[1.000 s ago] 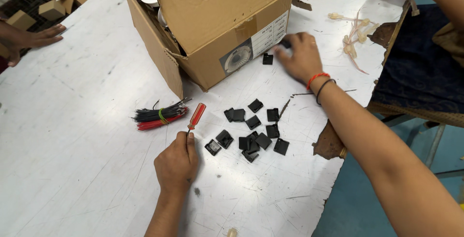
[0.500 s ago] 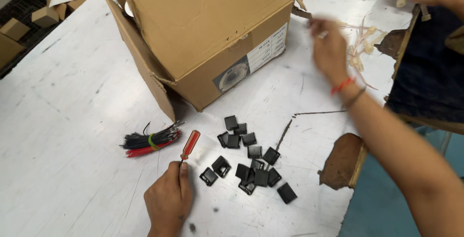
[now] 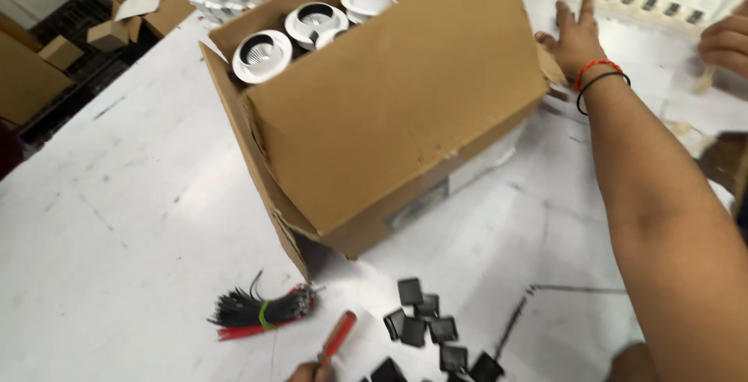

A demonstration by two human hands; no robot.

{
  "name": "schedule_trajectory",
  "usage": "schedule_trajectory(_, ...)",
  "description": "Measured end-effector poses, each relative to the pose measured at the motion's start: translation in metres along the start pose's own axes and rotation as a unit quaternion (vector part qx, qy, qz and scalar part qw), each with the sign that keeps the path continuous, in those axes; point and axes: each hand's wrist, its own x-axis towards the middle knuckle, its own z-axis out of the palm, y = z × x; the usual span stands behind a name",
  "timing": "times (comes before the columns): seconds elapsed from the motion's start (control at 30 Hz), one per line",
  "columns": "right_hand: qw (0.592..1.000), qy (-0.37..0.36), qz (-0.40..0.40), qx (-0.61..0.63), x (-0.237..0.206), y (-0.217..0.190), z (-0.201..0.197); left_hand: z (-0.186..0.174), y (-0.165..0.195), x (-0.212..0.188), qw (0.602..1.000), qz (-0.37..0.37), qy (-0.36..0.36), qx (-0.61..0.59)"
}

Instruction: The person strips red and black wires, inserts them into a small white electrical component, and secures them with a screwdriver. They then attach black plastic clips to the component and repeat the process for several units.

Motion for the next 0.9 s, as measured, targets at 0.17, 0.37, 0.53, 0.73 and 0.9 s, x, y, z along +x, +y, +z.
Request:
schedule_trajectory(0.17, 0.993, -0.079, -0.086, -0.036, 0.02, -0.012, 0.029, 0.011, -0.011, 0.007, 0.999, -0.013, -0.045, -0.005)
schedule_trajectory(0.37, 0.976, -0.13, -0.166, 0.049, -0.02, -0.033, 0.057, -0.022, 0.011, -0.005, 0.999, 0.014, -0.041, -0.008)
schedule_trajectory(0.53, 0.975, -0.14, -0.162, 0.053, -0.043, -0.05, 0.045, -0.103, 0.055, 0.004, 0.997, 0.029, -0.069, -0.002)
schedule_trajectory(0.73, 0.974, -0.162, -0.144, 0.06, -0.12, -0.06, 0.004, -0.164, 0.097, 0.009, 0.997, 0.044, -0.056, -0.01)
schedule_trajectory(0.9, 0.985, -0.133, -0.101, 0.054, -0.211, -0.065, -0.046, -0.187, 0.095, -0.008, 0.996, 0.032, -0.077, -0.035)
